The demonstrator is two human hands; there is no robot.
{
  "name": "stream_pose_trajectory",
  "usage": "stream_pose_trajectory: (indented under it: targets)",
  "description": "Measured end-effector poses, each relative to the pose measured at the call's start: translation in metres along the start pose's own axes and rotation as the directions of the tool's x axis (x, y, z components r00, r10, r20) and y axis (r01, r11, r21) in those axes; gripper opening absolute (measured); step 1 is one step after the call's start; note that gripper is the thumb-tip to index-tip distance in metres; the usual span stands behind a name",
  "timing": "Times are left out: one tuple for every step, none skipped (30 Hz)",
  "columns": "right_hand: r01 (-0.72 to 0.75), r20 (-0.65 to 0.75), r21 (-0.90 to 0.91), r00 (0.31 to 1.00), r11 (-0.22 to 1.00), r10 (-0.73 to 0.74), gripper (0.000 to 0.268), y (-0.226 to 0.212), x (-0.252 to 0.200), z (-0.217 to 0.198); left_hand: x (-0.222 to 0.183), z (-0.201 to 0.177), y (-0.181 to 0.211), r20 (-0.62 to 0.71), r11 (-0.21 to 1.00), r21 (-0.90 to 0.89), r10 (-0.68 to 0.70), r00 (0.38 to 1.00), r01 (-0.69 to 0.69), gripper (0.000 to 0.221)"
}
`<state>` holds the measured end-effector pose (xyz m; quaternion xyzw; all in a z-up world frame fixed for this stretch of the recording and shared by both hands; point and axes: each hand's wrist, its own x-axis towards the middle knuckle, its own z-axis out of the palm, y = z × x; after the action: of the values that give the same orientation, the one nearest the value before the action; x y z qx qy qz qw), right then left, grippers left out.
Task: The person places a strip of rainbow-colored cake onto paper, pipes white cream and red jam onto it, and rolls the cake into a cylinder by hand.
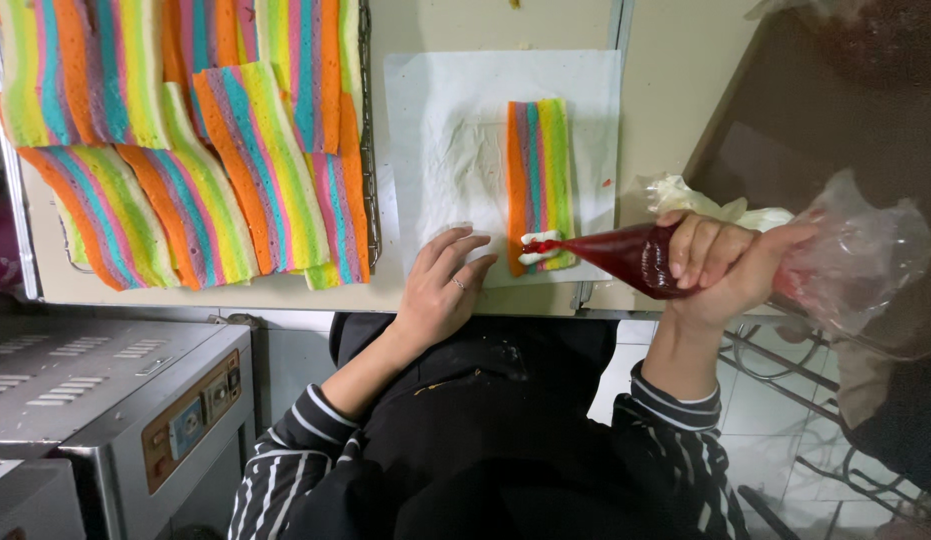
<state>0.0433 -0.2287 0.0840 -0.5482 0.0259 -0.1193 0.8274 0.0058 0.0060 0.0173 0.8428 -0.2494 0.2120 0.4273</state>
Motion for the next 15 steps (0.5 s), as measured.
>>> stream_pose_trajectory:
  targets:
    - [-0.005,-0.014,-0.007,1.0,1.0,0.005,0.063,-0.001,0.0,0.001,0.001,0.0,0.001,-0.004,1.0,0.009,0.001,1.0,-0.001,0.01]
    - [0.004,-0.011,-0.004,1.0,1.0,-0.004,0.063,-0.002,-0.001,-0.001,0.001,0.0,0.003,-0.008,1.0,0.012,0.01,1.0,-0.009,0.01]
    - [0.018,0.027,0.003,0.999,1.0,-0.018,0.061,-0.004,-0.002,-0.002,0.002,-0.001,0.006,-0.004,1.0,0.026,-0.012,1.0,0.012,0.009]
    - [0.037,0.067,0.012,0.997,0.999,-0.038,0.06,-0.007,-0.001,-0.003,0.004,-0.001,0.007,-0.003,0.999,0.041,-0.028,1.0,0.029,0.009]
    - [0.052,0.071,0.016,0.996,0.999,-0.053,0.06,-0.02,0.003,-0.005,0.006,-0.002,0.008,-0.01,0.999,0.045,-0.015,1.0,0.015,0.009]
    - [0.094,0.254,0.103,0.96,0.99,-0.117,0.059,-0.034,0.006,-0.006,0.006,-0.002,0.01,0.06,1.0,0.02,-0.022,0.998,0.021,0.014]
    - [0.122,0.42,0.194,0.886,0.973,-0.195,0.068,-0.047,0.008,-0.008,0.006,-0.002,0.012,0.13,1.0,-0.003,-0.027,0.991,0.028,0.02]
    - [0.133,0.419,0.196,0.884,0.971,-0.206,0.068,-0.056,0.008,-0.023,0.008,-0.001,0.013,0.127,1.0,-0.003,-0.016,0.992,0.017,0.02]
    - [0.275,0.302,0.124,0.905,0.954,-0.3,0.058,-0.064,0.008,-0.038,0.009,0.001,0.015,0.2,0.999,-0.016,-0.026,0.979,0.03,0.032]
    - [0.399,0.185,0.033,0.899,0.916,-0.398,0.053,-0.072,0.007,-0.054,0.011,0.003,0.016,0.273,0.999,-0.03,-0.033,0.961,0.043,0.044]
    - [0.41,0.182,0.033,0.894,0.912,-0.408,0.053,-0.074,0.006,-0.078,0.011,0.005,0.017,0.272,0.999,-0.032,-0.022,0.962,0.032,0.044]
    - [0.476,0.01,-0.326,0.866,0.817,-0.501,0.048,-0.077,0.004,-0.102,0.012,0.007,0.018,0.314,0.997,0.003,-0.069,0.947,0.071,0.053]
    - [0.417,-0.115,-0.651,0.771,0.634,-0.626,0.047,-0.079,0.001,-0.127,0.012,0.01,0.019,0.354,0.993,0.042,-0.116,0.928,0.108,0.062]
    - [0.42,-0.117,-0.655,0.765,0.628,-0.634,0.047,-0.077,0.013,-0.157,0.011,0.014,0.019,0.354,0.994,0.036,-0.105,0.929,0.099,0.062]
    - [0.395,-0.023,-0.7,0.82,0.595,-0.572,0.048,-0.075,0.025,-0.187,0.01,0.018,0.018,0.33,0.99,0.034,-0.139,0.934,0.135,0.069]
